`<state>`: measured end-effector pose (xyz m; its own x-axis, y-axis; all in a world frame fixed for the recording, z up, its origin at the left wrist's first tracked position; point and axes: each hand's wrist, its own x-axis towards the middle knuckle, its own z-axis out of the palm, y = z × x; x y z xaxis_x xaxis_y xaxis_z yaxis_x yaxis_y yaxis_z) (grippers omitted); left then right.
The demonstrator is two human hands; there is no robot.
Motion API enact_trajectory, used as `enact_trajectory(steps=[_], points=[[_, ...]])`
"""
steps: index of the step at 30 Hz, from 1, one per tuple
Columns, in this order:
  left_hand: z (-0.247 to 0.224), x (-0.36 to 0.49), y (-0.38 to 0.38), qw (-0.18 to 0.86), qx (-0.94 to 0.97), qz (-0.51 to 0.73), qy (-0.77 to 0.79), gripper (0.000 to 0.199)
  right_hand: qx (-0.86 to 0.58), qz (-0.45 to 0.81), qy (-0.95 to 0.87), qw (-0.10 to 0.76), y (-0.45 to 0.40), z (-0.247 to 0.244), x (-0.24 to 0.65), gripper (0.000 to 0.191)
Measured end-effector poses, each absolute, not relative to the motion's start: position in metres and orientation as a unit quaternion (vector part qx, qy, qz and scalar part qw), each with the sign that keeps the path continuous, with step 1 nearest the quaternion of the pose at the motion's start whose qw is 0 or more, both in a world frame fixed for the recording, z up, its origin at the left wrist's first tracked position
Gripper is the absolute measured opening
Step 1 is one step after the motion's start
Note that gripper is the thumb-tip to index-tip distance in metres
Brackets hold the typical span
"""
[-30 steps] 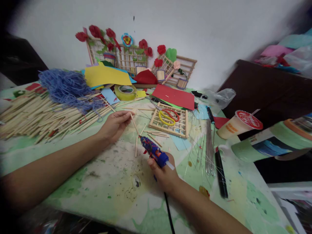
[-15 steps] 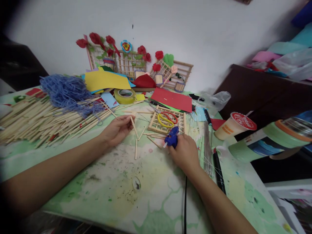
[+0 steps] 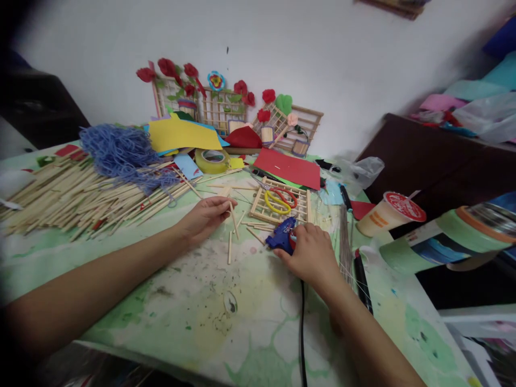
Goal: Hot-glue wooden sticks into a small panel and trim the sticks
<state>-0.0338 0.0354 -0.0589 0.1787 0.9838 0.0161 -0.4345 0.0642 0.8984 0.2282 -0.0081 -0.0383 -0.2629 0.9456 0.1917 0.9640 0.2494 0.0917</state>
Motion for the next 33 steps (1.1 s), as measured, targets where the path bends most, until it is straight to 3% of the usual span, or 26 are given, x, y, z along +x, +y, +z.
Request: enact_trajectory(steps=[4, 8, 17, 33], points=[[-0.055, -0.031, 0.029, 0.659, 0.439, 0.512, 0.332, 0.02, -0.568, -0.024, -0.811, 0.134, -0.002, -0.007, 0.213, 0.036], [-0.053, -0.028, 0.025, 0.645, 0.475, 0.511, 0.311, 0.02, -0.507, 0.182, -0.804, 0.251, 0.014, 0.012, 0.176, 0.025], [-0.056, -0.029, 0.026, 0.614, 0.54, 0.51, 0.267, 0.018, -0.383, 0.579, -0.67, 0.262, 0.042, -0.004, 0.15, 0.026], [-0.061, -0.023, 0.021, 0.65, 0.521, 0.482, 0.27, 0.022, -0.35, 0.65, -0.62, 0.266, 0.041, -0.015, 0.155, 0.018]])
